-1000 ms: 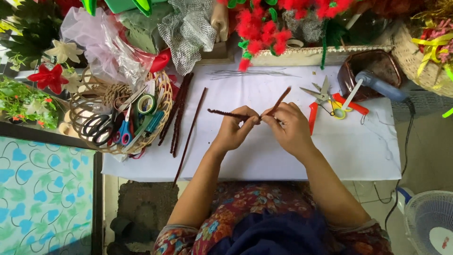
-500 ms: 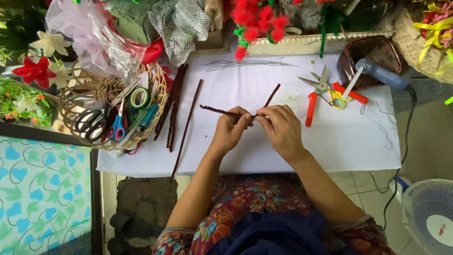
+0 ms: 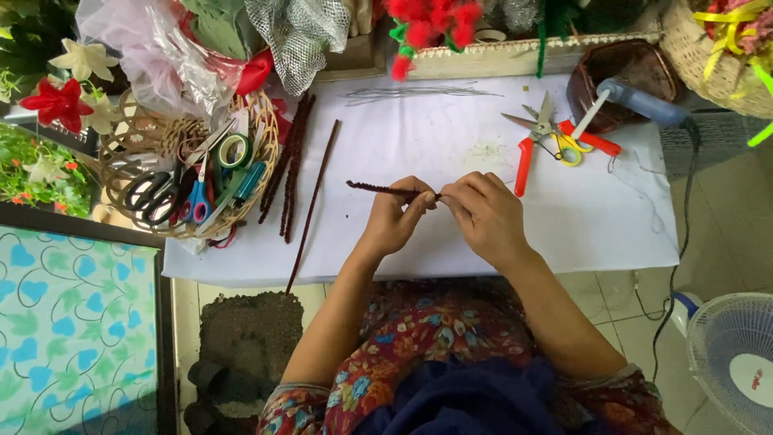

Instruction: Assembling a rectangular frame by bending and joining brown pipe cleaners at a design station.

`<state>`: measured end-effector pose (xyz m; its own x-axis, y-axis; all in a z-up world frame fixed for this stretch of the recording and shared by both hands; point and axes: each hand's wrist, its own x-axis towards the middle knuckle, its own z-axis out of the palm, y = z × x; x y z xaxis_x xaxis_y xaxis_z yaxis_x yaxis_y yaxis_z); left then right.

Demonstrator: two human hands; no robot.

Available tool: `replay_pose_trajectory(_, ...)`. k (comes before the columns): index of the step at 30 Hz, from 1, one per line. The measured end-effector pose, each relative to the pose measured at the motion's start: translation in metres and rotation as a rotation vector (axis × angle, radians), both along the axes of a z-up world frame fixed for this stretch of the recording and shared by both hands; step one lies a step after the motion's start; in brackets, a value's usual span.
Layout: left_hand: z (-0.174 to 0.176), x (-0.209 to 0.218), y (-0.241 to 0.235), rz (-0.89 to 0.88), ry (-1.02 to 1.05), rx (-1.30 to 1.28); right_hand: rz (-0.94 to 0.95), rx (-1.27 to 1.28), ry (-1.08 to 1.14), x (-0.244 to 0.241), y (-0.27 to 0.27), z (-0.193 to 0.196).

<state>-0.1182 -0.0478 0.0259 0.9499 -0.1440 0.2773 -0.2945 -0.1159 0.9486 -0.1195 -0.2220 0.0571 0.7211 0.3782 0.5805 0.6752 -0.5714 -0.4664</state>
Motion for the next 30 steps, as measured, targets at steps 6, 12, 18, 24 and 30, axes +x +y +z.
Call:
replay_pose_trajectory(6,0.012,-0.011,-0.011,0.01,0.115,-0.034,-0.051,-0.147,-0.095,-0.009,-0.006,0.002)
replay_pose_trajectory(12,-0.014,-0.037,-0.015,-0.144,0.159,-0.066,-0.089,-0.024,-0.205,-0.005,-0.009,0.001)
replay_pose_trajectory(18,-0.004,-0.088,-0.022,-0.672,-0.017,0.174,-0.127,0.047,-0.199,0.007,-0.014,0.001)
replay_pose_trajectory(24,0.003,-0.096,-0.028,-0.906,-0.207,0.4,-0.129,0.052,-0.157,0.006,-0.008,0.013)
replay_pose_trajectory(30,-0.014,-0.097,-0.033,-1.046,-0.269,0.516,-0.116,0.079,-0.127,0.014,-0.014,0.015)
